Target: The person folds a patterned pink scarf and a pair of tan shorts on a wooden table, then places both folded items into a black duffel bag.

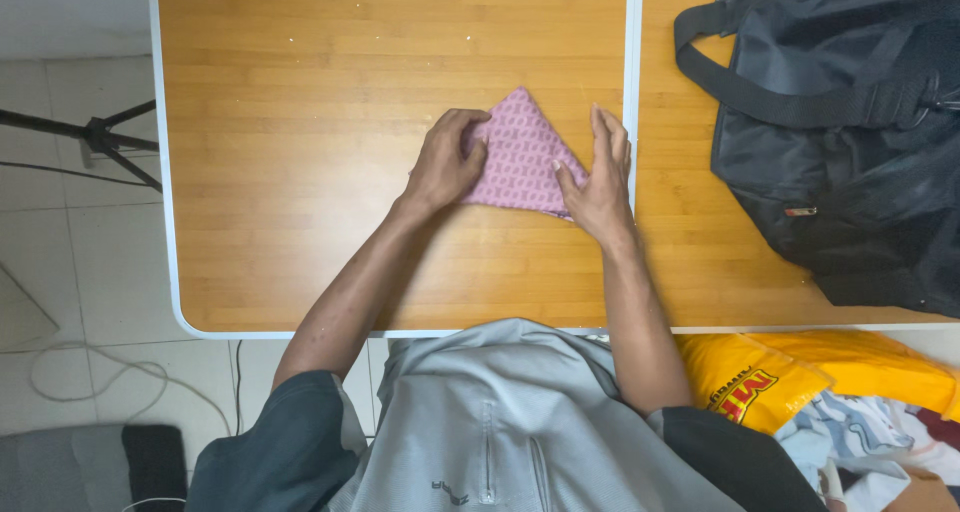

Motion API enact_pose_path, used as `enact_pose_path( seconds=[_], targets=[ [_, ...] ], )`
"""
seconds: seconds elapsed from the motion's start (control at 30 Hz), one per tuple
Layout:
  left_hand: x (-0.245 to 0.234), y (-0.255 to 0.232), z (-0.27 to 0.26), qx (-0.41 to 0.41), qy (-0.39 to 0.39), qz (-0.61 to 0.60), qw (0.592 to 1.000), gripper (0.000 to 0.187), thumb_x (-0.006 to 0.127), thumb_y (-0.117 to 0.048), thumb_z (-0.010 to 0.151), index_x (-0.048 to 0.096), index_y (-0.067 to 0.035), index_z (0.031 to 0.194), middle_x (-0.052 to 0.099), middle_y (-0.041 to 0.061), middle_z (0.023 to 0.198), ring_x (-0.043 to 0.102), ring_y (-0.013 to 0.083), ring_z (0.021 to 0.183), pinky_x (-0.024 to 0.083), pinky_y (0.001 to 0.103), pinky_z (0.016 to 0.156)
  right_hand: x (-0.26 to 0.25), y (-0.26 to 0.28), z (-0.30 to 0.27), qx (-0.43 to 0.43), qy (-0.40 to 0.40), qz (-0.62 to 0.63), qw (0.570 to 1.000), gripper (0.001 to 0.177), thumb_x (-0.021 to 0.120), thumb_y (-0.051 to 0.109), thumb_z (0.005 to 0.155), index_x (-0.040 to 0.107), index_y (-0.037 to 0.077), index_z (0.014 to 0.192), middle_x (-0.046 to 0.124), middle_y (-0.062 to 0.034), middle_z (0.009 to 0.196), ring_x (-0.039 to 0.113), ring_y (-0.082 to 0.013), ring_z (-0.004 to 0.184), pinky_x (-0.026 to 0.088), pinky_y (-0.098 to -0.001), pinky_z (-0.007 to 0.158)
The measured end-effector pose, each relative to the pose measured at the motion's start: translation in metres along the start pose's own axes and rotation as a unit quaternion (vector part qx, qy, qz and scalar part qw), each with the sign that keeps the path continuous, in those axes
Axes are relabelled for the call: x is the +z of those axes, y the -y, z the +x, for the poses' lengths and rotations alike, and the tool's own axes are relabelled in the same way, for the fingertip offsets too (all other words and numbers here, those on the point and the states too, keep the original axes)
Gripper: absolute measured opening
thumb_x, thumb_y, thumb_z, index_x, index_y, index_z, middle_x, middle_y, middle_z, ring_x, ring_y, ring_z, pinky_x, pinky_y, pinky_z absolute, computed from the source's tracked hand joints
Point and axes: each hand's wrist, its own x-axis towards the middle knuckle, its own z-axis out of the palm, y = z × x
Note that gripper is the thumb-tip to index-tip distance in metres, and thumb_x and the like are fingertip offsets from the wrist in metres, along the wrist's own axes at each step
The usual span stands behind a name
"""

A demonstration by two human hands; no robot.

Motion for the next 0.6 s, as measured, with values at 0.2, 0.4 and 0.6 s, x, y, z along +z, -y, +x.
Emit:
enact_pose_path(
  seconds=[0.2, 0.4, 0.6],
  targets=[
    [-0.012, -0.032, 0.01, -0.009, -0.002, -0.044, 0.999, 0.082, 0.092, -0.027, 0.081, 0.046, 0.006, 0.141, 0.059, 0.031, 0.123, 0.063, 0.0333, 0.108, 0.052, 0.043, 0.093, -0.004, -0.007, 0.021, 0.182, 0.113, 0.08, 0.974, 0.057, 0.077, 0.002, 0.084, 0.058, -0.002, 0.138, 0.067, -0.0137, 0.12, 0.063, -0.0194, 0.101, 0.055, -0.0311, 0.089],
    [-0.015, -0.032, 0.013, -0.15, 0.2, -0.074, 0.965, 0.067, 0.09, -0.026, 0.074, 0.063, -0.003, 0.13, 0.075, 0.017, 0.114, 0.074, 0.0223, 0.098, 0.061, 0.035, 0.088, -0.011, -0.037, 0.014, 0.222, 0.269, 0.3, 0.888, 0.045, 0.064, -0.009, 0.086, 0.067, -0.002, 0.131, 0.071, -0.0068, 0.108, 0.063, -0.0138, 0.093, 0.053, -0.0277, 0.08],
    [-0.018, -0.053, 0.007, 0.018, 0.282, -0.135, 0.95, 0.045, 0.088, -0.019, 0.079, 0.071, -0.002, 0.117, 0.078, 0.01, 0.104, 0.072, 0.0162, 0.095, 0.058, 0.032, 0.087, -0.018, -0.037, 0.0, 0.11, 0.294, 0.406, 0.858, 0.053, 0.064, -0.01, 0.081, 0.056, -0.001, 0.133, 0.064, -0.0063, 0.124, 0.06, -0.0149, 0.119, 0.049, -0.0307, 0.105]
  ],
)
